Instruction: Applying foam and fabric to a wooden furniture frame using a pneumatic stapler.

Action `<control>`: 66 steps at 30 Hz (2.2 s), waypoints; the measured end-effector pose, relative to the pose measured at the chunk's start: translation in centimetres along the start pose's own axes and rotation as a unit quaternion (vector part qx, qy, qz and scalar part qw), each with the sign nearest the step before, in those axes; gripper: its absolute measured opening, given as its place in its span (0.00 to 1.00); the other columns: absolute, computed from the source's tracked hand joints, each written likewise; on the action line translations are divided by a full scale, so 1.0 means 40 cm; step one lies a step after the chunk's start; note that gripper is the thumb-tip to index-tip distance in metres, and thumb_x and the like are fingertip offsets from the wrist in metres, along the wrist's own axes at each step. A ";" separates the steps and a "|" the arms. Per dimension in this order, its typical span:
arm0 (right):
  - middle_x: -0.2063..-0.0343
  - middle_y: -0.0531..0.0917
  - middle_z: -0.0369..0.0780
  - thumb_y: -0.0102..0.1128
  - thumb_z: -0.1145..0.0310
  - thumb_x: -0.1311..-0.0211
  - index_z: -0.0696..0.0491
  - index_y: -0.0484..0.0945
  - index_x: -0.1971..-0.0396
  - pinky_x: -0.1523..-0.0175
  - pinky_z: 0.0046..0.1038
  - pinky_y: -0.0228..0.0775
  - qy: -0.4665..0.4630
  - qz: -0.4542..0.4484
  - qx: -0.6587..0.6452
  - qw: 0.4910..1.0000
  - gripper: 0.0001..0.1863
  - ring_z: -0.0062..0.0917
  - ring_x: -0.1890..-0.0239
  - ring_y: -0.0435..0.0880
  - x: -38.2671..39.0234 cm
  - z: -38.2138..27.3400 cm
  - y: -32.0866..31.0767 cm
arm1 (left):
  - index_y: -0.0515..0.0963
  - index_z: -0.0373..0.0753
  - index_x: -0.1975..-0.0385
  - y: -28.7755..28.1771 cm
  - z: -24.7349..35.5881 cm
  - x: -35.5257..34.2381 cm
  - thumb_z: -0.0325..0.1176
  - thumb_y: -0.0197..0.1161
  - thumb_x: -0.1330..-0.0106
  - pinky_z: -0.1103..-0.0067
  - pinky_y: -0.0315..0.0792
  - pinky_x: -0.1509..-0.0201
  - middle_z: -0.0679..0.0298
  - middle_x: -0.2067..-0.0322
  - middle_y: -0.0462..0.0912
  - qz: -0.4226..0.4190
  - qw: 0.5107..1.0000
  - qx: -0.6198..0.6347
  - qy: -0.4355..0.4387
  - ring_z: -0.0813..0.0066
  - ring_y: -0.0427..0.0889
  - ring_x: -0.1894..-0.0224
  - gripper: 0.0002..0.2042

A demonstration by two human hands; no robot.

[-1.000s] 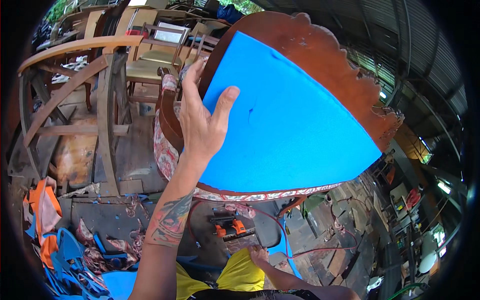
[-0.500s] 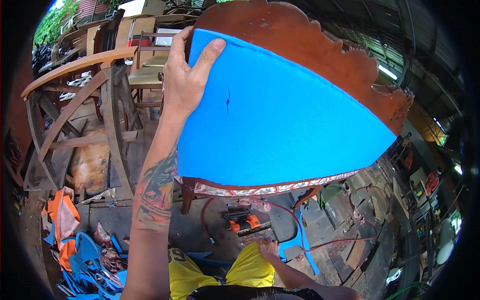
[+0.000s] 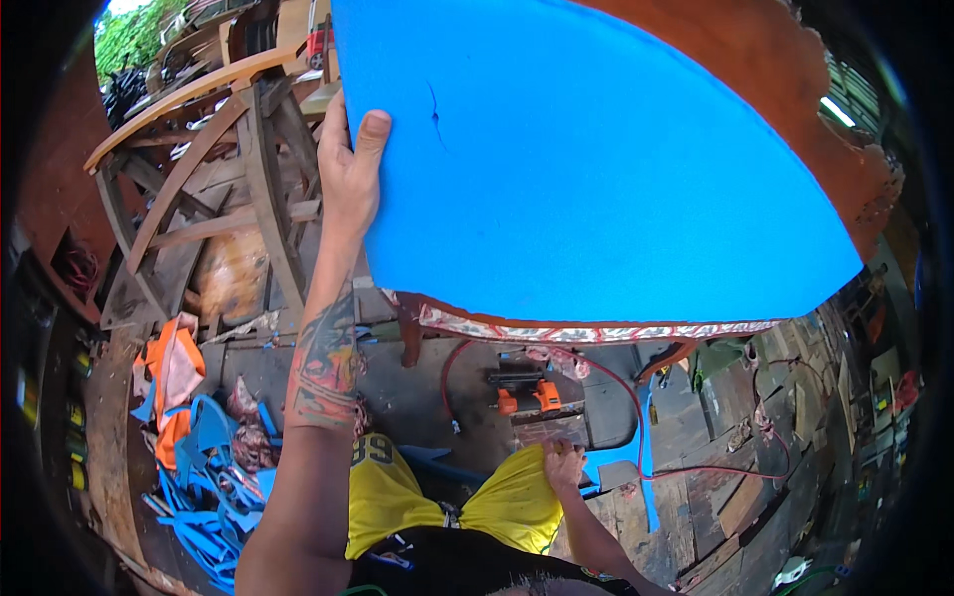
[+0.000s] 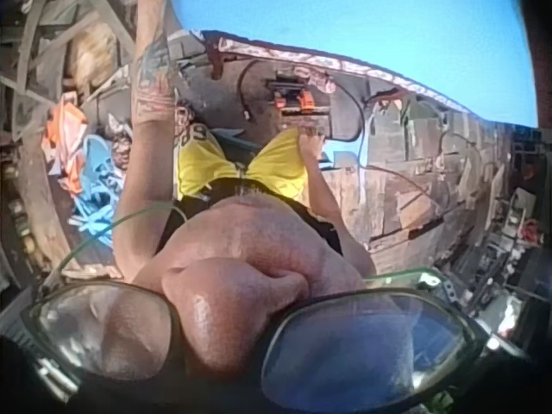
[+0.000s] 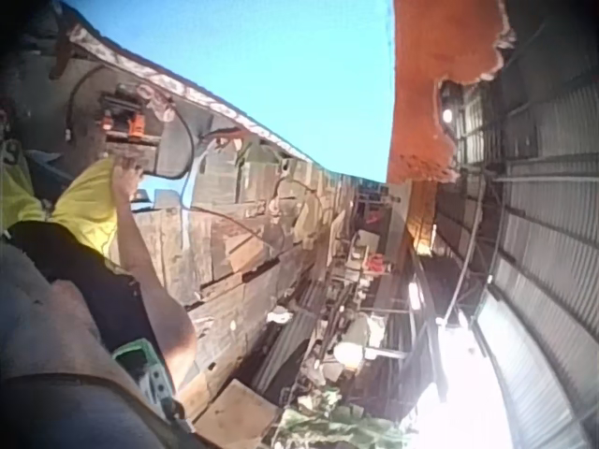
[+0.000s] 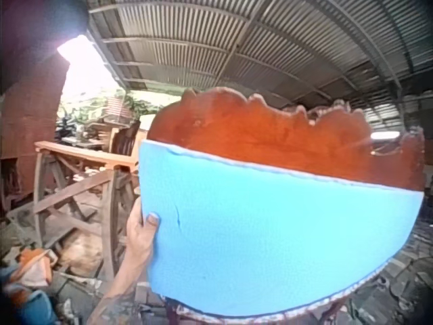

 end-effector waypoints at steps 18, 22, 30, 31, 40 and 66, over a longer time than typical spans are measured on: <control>0.42 0.73 0.53 0.58 0.40 0.38 0.47 0.81 0.46 0.35 0.51 0.64 0.037 -0.059 -0.043 0.997 0.30 0.53 0.39 0.68 -0.016 0.008 -0.025 | 0.66 0.31 0.36 -0.017 -0.019 0.035 0.50 0.75 0.41 0.69 0.74 0.39 0.52 0.44 0.77 -0.045 0.993 0.018 -0.112 0.64 0.79 0.43 0.40; 0.41 0.72 0.51 0.59 0.40 0.38 0.47 0.80 0.45 0.34 0.50 0.64 0.068 -0.074 -0.044 0.994 0.30 0.52 0.37 0.67 -0.016 -0.006 -0.029 | 0.67 0.31 0.37 -0.016 -0.022 0.036 0.51 0.75 0.42 0.68 0.74 0.39 0.52 0.44 0.78 -0.045 0.991 0.019 -0.121 0.63 0.79 0.43 0.40; 0.40 0.71 0.52 0.60 0.39 0.39 0.47 0.80 0.45 0.34 0.49 0.65 0.073 -0.077 -0.047 0.993 0.31 0.52 0.37 0.67 -0.018 -0.019 -0.037 | 0.67 0.31 0.38 -0.015 -0.018 0.043 0.52 0.75 0.42 0.71 0.79 0.44 0.52 0.48 0.80 -0.009 0.992 -0.002 -0.128 0.64 0.83 0.49 0.39; 0.40 0.71 0.52 0.60 0.39 0.40 0.47 0.80 0.45 0.34 0.49 0.65 0.085 -0.071 -0.043 0.993 0.31 0.52 0.37 0.67 -0.019 -0.017 -0.038 | 0.67 0.31 0.38 -0.013 -0.017 0.043 0.52 0.75 0.42 0.71 0.79 0.44 0.52 0.48 0.80 -0.016 0.992 0.003 -0.125 0.64 0.83 0.49 0.39; 0.40 0.71 0.51 0.60 0.38 0.40 0.47 0.80 0.44 0.34 0.48 0.65 0.088 -0.073 -0.037 0.993 0.33 0.51 0.37 0.68 -0.031 -0.015 -0.025 | 0.64 0.33 0.36 -0.023 -0.018 0.048 0.54 0.73 0.40 0.66 0.78 0.41 0.50 0.44 0.78 -0.059 0.987 -0.033 -0.143 0.61 0.81 0.43 0.40; 0.41 0.73 0.48 0.62 0.42 0.39 0.45 0.81 0.47 0.34 0.46 0.64 0.052 -0.077 -0.073 0.993 0.28 0.48 0.39 0.68 -0.018 -0.018 -0.021 | 0.70 0.31 0.40 -0.092 -0.067 0.092 0.40 0.75 0.40 0.72 0.72 0.38 0.56 0.46 0.81 -0.091 0.975 -0.046 -0.196 0.67 0.79 0.44 0.32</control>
Point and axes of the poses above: each hand's wrist, its own x-axis away from the middle knuckle, its own y-axis out of the palm, z = x × y, the point moved 4 cm from there along -x, towards the middle knuckle
